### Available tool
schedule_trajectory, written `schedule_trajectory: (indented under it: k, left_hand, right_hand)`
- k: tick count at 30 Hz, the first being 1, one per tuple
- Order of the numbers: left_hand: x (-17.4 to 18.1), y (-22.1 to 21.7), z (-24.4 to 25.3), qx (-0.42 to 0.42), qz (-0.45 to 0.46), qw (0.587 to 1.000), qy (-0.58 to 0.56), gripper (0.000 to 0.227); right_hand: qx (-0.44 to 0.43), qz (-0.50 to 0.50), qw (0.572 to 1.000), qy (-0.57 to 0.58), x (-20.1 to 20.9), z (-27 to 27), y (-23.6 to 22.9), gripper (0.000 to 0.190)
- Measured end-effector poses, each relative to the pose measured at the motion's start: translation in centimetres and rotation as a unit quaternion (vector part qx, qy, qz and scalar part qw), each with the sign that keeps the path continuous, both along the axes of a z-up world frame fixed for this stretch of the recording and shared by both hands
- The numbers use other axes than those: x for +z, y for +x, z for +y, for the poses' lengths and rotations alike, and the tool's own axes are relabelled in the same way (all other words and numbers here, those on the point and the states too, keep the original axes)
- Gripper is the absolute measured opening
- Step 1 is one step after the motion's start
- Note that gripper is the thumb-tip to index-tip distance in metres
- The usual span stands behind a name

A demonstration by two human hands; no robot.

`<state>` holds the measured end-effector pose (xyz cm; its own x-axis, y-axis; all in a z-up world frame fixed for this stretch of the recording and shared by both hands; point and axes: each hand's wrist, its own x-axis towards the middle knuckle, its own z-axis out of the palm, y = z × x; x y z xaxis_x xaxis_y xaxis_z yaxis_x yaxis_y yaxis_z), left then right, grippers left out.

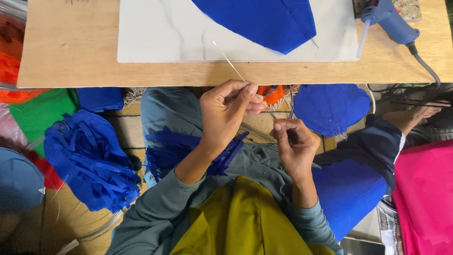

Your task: Assembling blue fabric petals by applying hot glue and folding the material.

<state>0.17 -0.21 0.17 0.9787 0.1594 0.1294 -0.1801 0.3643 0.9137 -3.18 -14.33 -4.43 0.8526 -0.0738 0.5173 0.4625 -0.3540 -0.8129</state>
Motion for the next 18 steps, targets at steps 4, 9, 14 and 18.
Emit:
schedule_trajectory:
  k: [4,9,14,18]
  left_hand:
    - [0.3,0.1,0.4,0.033,-0.025,0.998,0.039,0.014]
    - [0.4,0.0,0.4,0.028,-0.015,0.999,0.017,0.016]
    - [0.9,-0.2,0.2,0.032,-0.022,0.999,0.03,0.015]
    - [0.8,0.0,0.2,0.034,-0.056,0.997,0.049,0.014]
  right_hand:
    - [0.015,0.009,1.0,0.004,0.0,-0.3,0.0,0.007]
    - [0.01,0.001,1.0,0.005,-0.6,-0.3,0.4,0.009]
    - [0.02,0.019,0.999,0.018,-0.1,-0.3,0.4,0.014]
    - [0.024,0.043,0.998,0.031,-0.8,-0.6,0.6,0.01]
